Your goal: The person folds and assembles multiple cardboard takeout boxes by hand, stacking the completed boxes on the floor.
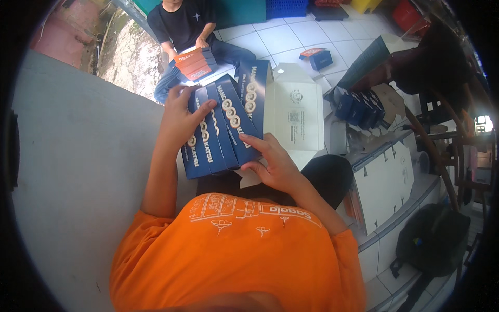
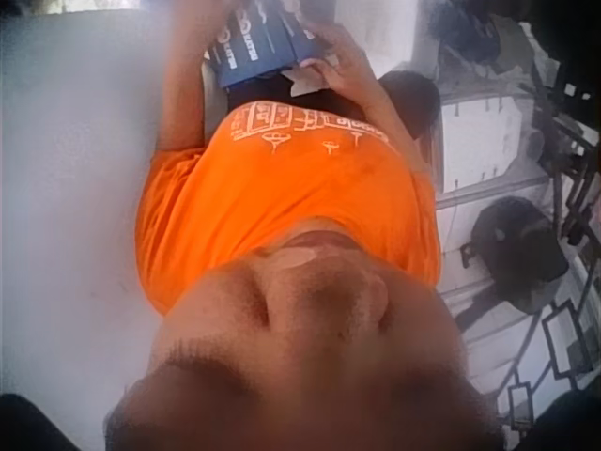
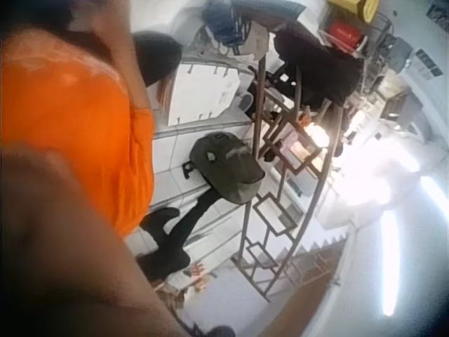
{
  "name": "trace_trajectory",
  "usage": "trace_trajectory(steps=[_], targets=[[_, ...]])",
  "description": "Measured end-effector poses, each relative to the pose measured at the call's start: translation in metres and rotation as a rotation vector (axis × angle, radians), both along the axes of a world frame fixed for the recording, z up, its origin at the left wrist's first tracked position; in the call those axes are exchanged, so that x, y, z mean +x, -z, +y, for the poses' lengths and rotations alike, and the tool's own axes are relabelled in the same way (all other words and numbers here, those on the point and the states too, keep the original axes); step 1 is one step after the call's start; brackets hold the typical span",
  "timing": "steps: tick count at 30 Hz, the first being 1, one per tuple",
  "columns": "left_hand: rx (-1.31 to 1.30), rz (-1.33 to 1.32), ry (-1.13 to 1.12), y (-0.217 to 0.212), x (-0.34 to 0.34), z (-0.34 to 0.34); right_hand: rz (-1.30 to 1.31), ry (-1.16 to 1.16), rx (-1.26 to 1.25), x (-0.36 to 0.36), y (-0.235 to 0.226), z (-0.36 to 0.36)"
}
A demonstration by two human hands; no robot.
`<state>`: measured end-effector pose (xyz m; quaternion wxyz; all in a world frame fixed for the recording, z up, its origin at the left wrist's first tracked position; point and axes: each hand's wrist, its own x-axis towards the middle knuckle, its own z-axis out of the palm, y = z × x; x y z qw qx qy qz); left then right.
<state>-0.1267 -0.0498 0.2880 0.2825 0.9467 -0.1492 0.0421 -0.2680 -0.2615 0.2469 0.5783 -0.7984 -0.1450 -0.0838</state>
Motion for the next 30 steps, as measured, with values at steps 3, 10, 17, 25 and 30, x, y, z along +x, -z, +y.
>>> trace_trajectory(steps=[3, 10, 17, 25, 30], targets=[[0.208, -0.249, 0.178, -0.003, 0.000, 0.000, -0.007, -0.026, -0.039, 0.000, -0.006, 0.001], [0.287, -0.027, 0.267, -0.009, -0.015, -0.015, 0.039, -0.081, 0.019, -0.007, 0.005, 0.010], [0.196, -0.076, 0.215, 0.001, -0.009, -0.005, -0.025, -0.022, 0.013, -0.011, -0.001, 0.011], [0.275, -0.149, 0.253, 0.001, -0.015, -0.011, 0.008, 0.060, -0.028, -0.014, 0.002, 0.027], [0.291, -0.144, 0.238, -0.002, -0.018, -0.015, -0.081, 0.079, -0.036, -0.010, 0.000, 0.032]])
